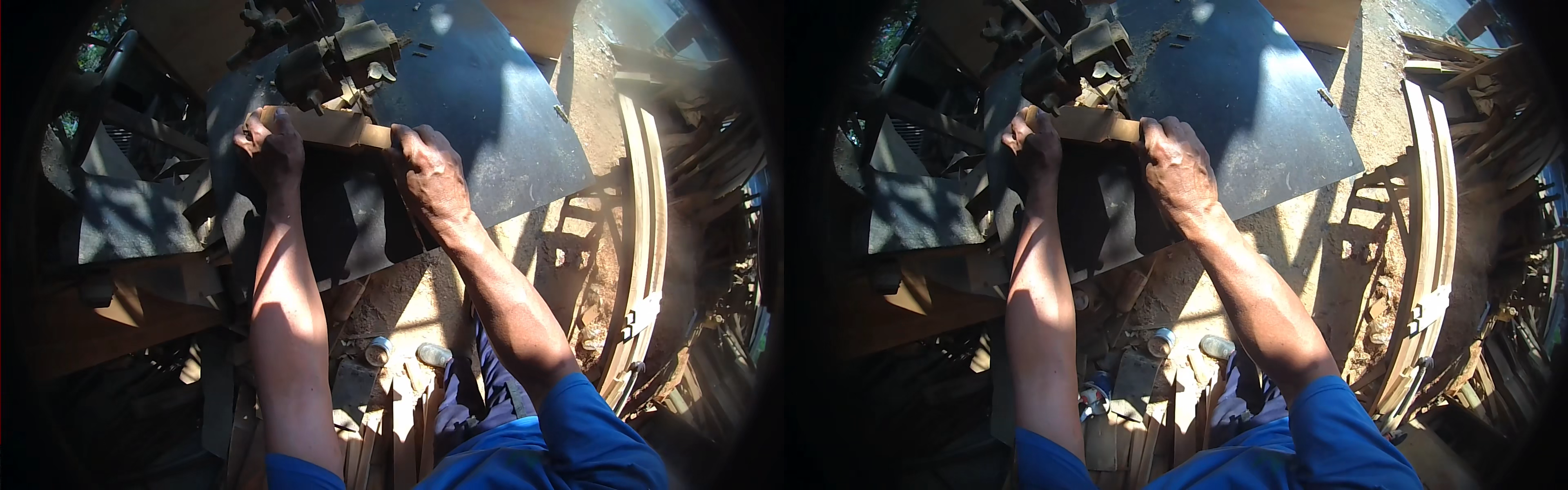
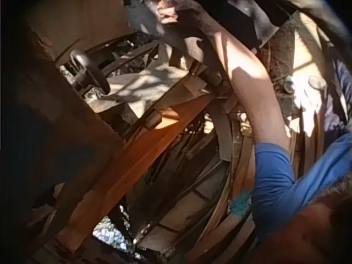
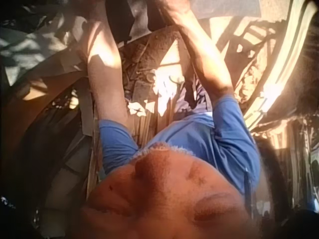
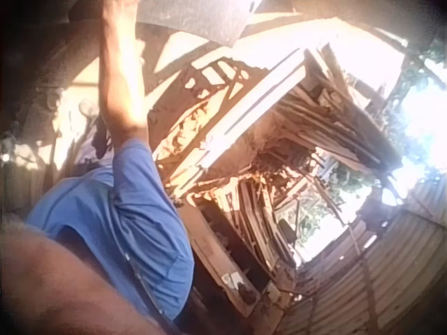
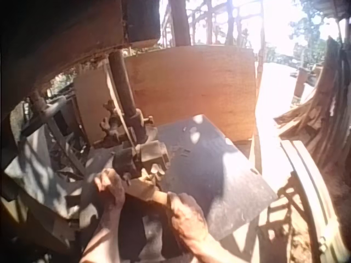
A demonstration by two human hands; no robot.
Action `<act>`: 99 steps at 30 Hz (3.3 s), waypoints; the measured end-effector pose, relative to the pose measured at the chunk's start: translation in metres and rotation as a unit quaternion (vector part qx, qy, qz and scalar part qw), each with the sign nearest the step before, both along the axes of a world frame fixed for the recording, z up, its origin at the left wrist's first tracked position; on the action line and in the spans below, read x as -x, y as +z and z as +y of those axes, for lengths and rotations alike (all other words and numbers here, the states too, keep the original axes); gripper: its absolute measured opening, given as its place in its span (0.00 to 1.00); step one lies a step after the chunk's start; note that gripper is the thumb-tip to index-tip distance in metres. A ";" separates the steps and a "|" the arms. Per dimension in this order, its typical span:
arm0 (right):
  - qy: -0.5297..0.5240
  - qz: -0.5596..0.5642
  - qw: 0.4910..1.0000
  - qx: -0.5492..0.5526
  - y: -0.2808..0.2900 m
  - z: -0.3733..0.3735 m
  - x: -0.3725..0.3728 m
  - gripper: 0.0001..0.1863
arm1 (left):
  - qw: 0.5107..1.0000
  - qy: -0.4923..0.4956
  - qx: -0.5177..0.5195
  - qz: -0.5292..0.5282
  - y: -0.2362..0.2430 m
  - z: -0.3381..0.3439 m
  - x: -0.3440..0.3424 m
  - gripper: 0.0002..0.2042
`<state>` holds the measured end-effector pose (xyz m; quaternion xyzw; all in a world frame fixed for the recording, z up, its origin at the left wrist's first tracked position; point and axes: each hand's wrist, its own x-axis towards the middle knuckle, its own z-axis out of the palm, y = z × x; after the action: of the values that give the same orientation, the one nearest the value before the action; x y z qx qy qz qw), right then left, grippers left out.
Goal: The person saws a piece of wood using a band saw, guiding the wood through the blade by hand and turning it to cut along marked lines.
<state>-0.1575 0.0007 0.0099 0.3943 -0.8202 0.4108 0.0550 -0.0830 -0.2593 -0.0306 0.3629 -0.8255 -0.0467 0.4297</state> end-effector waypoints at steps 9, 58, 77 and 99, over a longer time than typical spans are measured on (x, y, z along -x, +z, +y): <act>0.003 0.003 1.000 0.017 -0.007 -0.001 0.002 0.21 | 0.999 0.018 -0.029 0.019 0.005 0.008 0.003 0.21; 0.036 0.125 0.981 -0.142 0.006 0.049 0.155 0.46 | 0.982 -0.160 -0.072 0.067 0.029 0.213 -0.050 0.17; 0.150 0.176 0.961 -0.148 0.003 -0.017 0.223 0.44 | 0.996 -0.072 -0.048 0.036 0.031 0.206 -0.016 0.15; 0.154 0.167 0.965 -0.130 0.006 -0.028 0.226 0.43 | 0.996 -0.089 0.000 0.023 0.028 0.199 -0.011 0.19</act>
<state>-0.3836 -0.0278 0.0164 0.5829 -0.7750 0.2322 0.0754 -0.0724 -0.0600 -0.0031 0.2863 -0.8445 -0.0930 0.4429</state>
